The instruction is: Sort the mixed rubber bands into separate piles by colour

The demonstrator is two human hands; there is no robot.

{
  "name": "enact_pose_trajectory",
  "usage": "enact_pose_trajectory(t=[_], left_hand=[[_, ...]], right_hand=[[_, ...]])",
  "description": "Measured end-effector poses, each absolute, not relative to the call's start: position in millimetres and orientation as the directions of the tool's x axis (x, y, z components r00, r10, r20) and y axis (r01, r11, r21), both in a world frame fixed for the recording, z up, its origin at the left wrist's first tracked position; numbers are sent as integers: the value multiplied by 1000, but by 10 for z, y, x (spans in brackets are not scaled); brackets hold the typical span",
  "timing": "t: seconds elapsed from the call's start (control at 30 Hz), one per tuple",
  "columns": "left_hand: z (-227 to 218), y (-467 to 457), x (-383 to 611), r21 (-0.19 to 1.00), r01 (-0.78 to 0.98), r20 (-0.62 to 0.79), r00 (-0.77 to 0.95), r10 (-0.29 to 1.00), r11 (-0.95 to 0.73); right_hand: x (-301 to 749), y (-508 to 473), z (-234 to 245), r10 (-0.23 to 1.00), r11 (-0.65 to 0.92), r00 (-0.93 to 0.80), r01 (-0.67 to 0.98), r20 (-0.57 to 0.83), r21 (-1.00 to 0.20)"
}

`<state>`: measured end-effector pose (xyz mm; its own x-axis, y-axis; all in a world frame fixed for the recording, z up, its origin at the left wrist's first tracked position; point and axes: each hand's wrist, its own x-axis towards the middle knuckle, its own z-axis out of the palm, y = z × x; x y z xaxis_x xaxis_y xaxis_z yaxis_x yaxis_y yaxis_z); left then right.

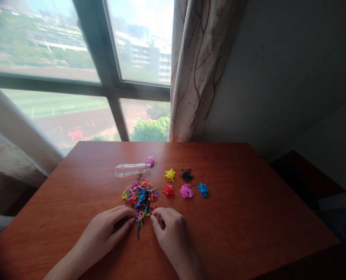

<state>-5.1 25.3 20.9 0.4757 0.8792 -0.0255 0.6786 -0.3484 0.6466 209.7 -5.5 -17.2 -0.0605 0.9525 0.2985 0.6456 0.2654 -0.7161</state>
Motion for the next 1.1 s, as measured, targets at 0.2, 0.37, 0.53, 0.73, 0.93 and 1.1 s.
enact_pose_trajectory(t=[0.2,0.37,0.53,0.73,0.93,1.1], left_hand=[[193,237,-39,633,684,-6,473,881,-363],[150,199,2,632,675,30,470,882,-381],[162,188,12,636,669,8,491,871,-383],[157,196,24,565,718,-26,508,861,-406],[130,186,33,496,748,-46,530,847,-441],[125,186,16,478,749,-46,544,838,-459]], right_hand=[[2087,-62,-141,962,236,-38,609,269,-757],[2055,-59,-117,965,219,-7,566,261,-795],[2059,-56,-115,966,209,7,567,258,-797],[2097,-53,-87,964,200,38,553,264,-809],[2257,-9,-56,947,191,107,570,302,-799],[2717,210,24,893,110,234,715,384,-691]])
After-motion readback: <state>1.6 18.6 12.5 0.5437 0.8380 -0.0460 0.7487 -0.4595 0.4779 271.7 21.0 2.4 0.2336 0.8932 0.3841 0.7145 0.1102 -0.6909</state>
